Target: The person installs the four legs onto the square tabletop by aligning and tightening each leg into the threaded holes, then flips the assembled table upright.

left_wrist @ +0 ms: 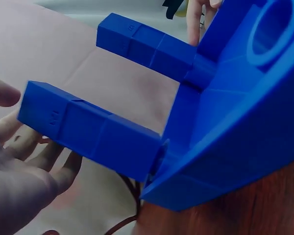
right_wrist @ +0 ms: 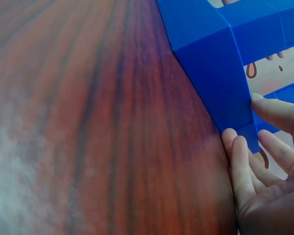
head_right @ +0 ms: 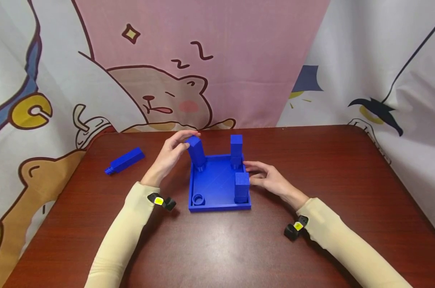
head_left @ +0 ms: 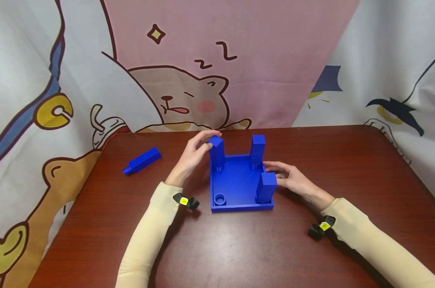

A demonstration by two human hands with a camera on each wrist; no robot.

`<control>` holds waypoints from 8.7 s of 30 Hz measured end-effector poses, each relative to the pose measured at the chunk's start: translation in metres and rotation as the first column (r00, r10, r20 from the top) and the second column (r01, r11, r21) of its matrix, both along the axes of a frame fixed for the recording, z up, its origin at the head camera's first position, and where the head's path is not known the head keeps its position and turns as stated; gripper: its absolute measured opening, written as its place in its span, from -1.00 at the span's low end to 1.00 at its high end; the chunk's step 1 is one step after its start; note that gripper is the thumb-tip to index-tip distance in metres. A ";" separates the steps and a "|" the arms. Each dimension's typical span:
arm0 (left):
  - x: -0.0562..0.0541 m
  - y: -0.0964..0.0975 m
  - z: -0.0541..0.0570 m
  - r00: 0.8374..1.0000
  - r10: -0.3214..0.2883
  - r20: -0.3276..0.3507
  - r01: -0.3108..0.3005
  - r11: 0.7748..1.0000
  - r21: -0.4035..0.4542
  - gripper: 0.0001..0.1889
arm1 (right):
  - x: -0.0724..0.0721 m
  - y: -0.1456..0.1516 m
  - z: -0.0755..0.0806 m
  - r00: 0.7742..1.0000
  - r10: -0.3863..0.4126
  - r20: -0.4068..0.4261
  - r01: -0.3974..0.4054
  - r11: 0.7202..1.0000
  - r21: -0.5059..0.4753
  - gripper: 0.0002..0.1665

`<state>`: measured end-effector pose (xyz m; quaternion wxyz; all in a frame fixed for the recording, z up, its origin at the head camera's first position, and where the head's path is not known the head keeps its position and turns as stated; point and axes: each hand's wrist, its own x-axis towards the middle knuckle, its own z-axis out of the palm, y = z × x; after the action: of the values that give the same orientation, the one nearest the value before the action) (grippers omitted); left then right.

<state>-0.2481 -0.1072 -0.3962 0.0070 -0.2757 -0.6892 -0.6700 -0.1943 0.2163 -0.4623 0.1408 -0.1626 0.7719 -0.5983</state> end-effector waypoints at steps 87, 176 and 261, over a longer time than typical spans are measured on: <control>-0.001 0.011 -0.021 0.969 -0.104 0.223 0.029 0.947 0.319 -0.59 | 0.001 0.001 -0.001 1.000 0.014 0.001 -0.014 0.999 -0.037 -0.35; -0.001 -0.016 0.020 0.985 -0.146 -0.087 0.122 0.964 -0.236 -0.71 | 0.000 0.000 -0.001 1.000 0.016 -0.026 -0.017 0.999 -0.035 -0.35; 0.000 -0.193 -0.042 0.876 0.481 -0.033 -0.436 0.761 -0.480 -0.66 | 0.000 0.000 -0.002 0.999 0.025 -0.030 -0.026 0.999 -0.021 -0.33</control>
<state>-0.2480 -0.2999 -0.4385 0.0715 -0.0605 -0.8772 -0.4710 -0.1940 0.2163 -0.4643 0.1353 -0.1826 0.7654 -0.6021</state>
